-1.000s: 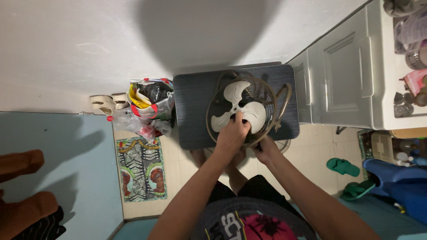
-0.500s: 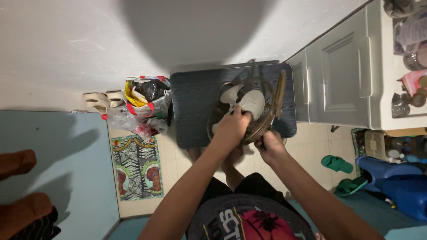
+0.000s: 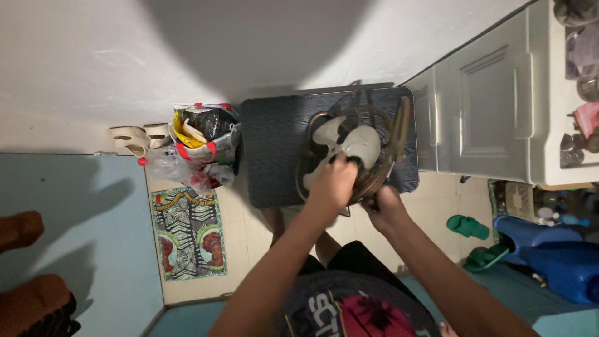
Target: The person assembles a small electric fan by attaching the fan blade to the motor and securing the front grille. They use a screwdriver to tighten the screws and ensure the components are properly aligned.
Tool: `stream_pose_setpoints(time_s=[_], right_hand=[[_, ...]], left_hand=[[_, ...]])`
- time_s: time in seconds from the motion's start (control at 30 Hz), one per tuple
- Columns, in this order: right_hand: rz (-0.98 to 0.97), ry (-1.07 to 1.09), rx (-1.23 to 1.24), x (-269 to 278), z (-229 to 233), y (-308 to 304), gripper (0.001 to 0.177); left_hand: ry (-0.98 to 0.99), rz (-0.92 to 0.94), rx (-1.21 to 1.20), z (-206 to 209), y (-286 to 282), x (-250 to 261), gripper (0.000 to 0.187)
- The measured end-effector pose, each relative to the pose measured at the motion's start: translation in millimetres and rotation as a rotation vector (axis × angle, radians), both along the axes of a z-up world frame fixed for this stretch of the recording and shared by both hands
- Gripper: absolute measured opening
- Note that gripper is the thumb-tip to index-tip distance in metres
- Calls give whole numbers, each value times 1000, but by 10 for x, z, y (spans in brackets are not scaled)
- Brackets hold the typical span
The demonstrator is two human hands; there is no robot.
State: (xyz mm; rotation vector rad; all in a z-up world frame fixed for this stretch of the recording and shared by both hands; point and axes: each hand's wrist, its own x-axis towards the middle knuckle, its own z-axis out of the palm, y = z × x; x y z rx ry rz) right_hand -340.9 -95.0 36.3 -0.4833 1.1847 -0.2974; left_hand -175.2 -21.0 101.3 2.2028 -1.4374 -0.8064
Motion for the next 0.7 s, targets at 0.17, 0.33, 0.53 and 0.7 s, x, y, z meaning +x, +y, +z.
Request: stream_pose_setpoints(time_s=[0.17, 0.33, 0.53, 0.7], right_hand=[[18, 41, -28, 26, 61, 22, 10], [-27, 78, 16, 36, 77, 50, 13], [-15, 55, -20, -120, -160, 79, 8], [-78, -50, 24, -149, -179, 124, 11]], left_hand=[[10, 135, -354, -268, 202, -199, 7], [70, 145, -295, -365, 241, -231, 9], [204, 199, -191, -212, 236, -227, 18], [270, 194, -94, -106, 231, -148, 24]])
